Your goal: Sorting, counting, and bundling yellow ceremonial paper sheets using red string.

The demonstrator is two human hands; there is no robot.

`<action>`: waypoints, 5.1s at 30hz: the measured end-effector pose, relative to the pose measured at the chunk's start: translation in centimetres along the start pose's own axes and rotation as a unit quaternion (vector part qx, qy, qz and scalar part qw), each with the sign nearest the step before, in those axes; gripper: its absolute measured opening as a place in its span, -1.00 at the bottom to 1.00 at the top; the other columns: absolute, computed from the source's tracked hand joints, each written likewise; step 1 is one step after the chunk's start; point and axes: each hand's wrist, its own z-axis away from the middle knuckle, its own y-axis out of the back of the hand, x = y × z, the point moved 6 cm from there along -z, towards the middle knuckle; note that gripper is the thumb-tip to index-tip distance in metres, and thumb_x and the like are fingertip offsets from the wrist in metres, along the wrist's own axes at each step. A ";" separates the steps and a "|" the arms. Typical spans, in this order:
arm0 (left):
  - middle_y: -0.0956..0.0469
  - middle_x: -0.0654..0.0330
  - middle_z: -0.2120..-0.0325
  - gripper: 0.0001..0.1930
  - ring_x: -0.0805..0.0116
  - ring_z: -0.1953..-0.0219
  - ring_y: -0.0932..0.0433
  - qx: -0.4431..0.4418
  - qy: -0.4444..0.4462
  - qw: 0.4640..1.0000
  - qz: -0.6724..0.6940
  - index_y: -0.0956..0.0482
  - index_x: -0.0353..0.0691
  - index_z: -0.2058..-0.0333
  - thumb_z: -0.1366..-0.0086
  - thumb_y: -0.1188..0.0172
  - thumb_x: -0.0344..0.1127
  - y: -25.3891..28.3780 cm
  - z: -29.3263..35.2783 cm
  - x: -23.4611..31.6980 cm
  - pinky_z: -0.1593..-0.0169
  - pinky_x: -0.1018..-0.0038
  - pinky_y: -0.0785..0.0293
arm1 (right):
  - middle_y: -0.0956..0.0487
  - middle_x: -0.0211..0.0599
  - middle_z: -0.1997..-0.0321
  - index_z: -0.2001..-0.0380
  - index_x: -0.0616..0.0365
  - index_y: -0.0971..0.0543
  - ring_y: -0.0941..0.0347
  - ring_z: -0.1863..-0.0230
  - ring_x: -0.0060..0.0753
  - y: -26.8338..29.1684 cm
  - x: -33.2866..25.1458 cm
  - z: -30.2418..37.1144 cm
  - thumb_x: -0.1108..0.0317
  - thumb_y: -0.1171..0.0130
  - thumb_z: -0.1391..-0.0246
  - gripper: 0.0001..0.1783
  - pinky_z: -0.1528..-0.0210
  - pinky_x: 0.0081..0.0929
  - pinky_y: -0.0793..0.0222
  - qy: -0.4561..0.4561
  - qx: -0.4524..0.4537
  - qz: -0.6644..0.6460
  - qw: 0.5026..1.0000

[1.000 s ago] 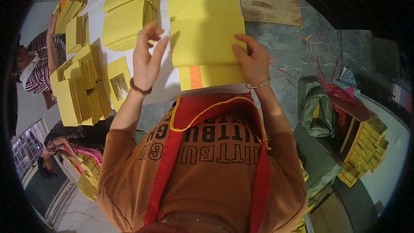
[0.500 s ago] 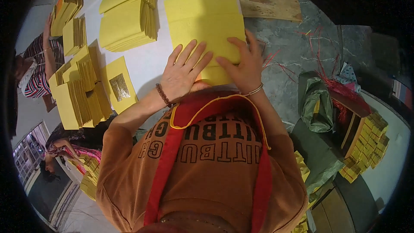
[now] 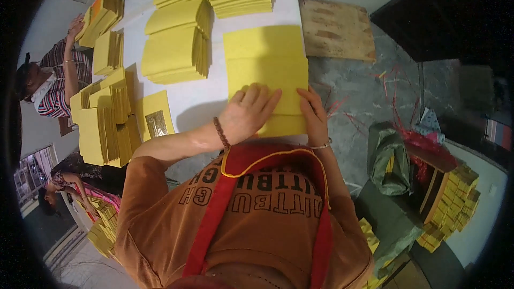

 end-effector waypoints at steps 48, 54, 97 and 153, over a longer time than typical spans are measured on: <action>-0.05 0.02 -0.14 -0.18 -0.02 -0.18 -0.02 -0.044 0.217 0.975 0.011 -0.06 -0.01 -0.15 0.14 -0.23 -0.23 -12.7 -10.9 -26.0 -0.19 0.12 0.00 | -0.40 -0.35 0.01 0.05 0.21 -0.40 -0.32 0.04 -0.53 2.2 -1.5 -2.0 0.42 -0.01 -0.08 -0.67 0.01 -0.59 -0.24 0.003 0.042 -0.009 0.999; -0.09 -0.05 -0.14 -0.34 -0.08 -0.14 -0.10 0.077 0.233 0.967 0.066 -0.24 0.04 -0.09 0.09 -0.15 -0.32 -8.9 -7.8 -24.9 -0.18 0.20 -0.07 | -0.29 -0.25 -0.09 0.10 0.13 -0.44 -0.20 -0.11 -0.31 0.4 -5.6 -1.5 0.35 -0.14 0.08 -0.60 -0.11 -0.38 -0.12 0.163 -0.027 0.204 0.965; -0.50 0.24 0.60 -0.90 0.58 0.56 -0.37 -0.115 0.228 0.791 0.556 -0.55 -0.30 0.40 -0.10 -0.13 -0.42 -1.8 5.2 -4.2 0.44 0.60 -0.31 | -0.38 -0.08 -0.06 0.38 0.22 -0.54 -0.04 -0.25 -0.12 -0.2 -2.7 -0.1 -0.02 0.56 -0.20 -0.32 -0.26 -0.29 0.17 0.162 -0.108 0.162 0.967; -0.43 0.22 0.67 -0.70 0.55 0.64 -0.33 0.026 0.448 0.596 0.666 -0.28 -0.34 0.16 -0.21 -0.07 -0.30 -4.4 4.7 -7.6 0.57 0.55 -0.26 | -0.31 -0.62 0.56 0.18 0.20 -0.47 -0.10 0.59 -0.81 -1.2 -4.0 -3.1 0.49 -0.14 0.06 -0.71 0.59 -0.79 -0.01 0.108 0.034 0.119 0.986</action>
